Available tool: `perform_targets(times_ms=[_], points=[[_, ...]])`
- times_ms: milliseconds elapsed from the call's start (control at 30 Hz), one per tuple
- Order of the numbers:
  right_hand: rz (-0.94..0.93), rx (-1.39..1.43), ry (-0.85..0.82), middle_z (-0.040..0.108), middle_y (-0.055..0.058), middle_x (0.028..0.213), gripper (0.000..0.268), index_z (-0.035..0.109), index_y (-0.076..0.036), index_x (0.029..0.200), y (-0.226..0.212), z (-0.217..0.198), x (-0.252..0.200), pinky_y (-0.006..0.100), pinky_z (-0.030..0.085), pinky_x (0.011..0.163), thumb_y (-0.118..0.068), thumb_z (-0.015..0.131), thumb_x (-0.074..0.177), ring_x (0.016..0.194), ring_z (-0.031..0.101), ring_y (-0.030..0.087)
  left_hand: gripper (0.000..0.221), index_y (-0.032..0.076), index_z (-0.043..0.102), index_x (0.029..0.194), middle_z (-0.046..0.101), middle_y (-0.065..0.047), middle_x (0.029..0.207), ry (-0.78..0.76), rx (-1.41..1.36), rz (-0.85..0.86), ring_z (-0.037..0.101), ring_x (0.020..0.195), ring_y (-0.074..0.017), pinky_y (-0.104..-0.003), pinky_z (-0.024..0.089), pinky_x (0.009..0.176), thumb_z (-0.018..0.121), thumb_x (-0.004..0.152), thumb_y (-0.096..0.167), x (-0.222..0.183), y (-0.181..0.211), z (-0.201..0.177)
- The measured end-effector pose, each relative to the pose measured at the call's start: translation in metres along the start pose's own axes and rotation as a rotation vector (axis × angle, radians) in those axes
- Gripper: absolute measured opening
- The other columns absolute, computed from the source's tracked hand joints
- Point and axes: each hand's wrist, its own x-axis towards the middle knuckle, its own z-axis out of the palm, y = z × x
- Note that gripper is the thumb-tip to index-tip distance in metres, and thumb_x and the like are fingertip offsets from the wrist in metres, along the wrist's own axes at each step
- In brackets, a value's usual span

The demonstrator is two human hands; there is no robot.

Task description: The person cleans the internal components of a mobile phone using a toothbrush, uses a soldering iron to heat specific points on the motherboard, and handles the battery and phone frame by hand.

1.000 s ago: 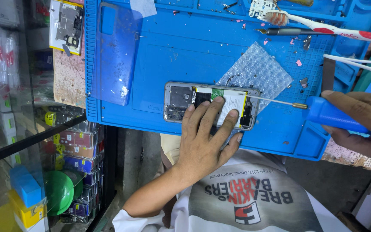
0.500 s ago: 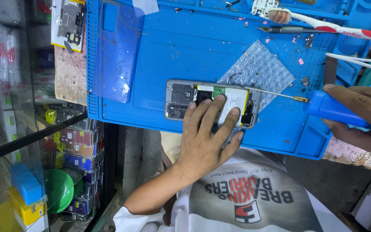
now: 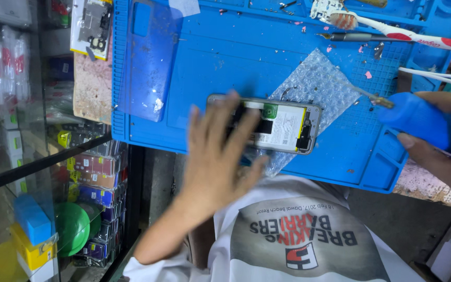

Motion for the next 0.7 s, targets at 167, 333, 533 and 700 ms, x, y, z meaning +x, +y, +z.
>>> perform_targets(times_ms=[167, 333, 533, 700], points=[[0.064, -0.062, -0.062, 0.073, 0.02, 0.094, 0.051, 0.06, 0.006, 0.135, -0.004, 0.003, -0.009, 0.037, 0.059, 0.068, -0.016, 0.072, 0.091, 0.076, 0.074, 0.025, 0.098, 0.0, 0.042, 0.149, 0.045, -0.024, 0.142, -0.16, 0.003, -0.027, 0.046, 0.13, -0.0461, -0.056, 0.038, 0.111, 0.089, 0.071, 0.038, 0.021, -0.029, -0.035], [0.228, -0.322, -0.043, 0.075, 0.017, 0.088, 0.059, 0.061, -0.002, 0.142, -0.032, 0.01, -0.022, 0.036, 0.061, 0.067, -0.024, 0.077, 0.09, 0.071, 0.076, 0.024, 0.078, 0.001, 0.05, 0.134, 0.05, -0.024, 0.123, -0.117, -0.075, -0.244, 0.062, 0.097, -0.0442, -0.05, 0.054, 0.08, 0.09, 0.075, 0.033, 0.012, -0.012, -0.032], [-0.311, -0.304, 0.225, 0.072, 0.014, 0.112, 0.062, 0.057, -0.006, 0.147, -0.063, 0.043, -0.007, 0.038, 0.054, 0.063, -0.023, 0.075, 0.091, 0.076, 0.07, 0.028, 0.058, -0.001, 0.051, 0.135, 0.055, -0.022, 0.119, 0.228, -0.273, -0.262, 0.064, 0.102, -0.0417, -0.046, 0.054, 0.084, 0.08, 0.09, 0.018, 0.0, 0.006, -0.003], [-0.358, -0.389, 0.228, 0.068, 0.011, 0.095, 0.059, 0.058, -0.007, 0.146, -0.068, 0.057, 0.006, 0.039, 0.051, 0.059, -0.025, 0.076, 0.093, 0.065, 0.063, 0.025, 0.041, -0.001, 0.062, 0.133, 0.065, -0.014, 0.112, 0.325, -0.606, -0.323, 0.068, 0.104, -0.0279, -0.033, 0.053, 0.093, 0.074, 0.095, 0.008, -0.014, 0.011, 0.015]])
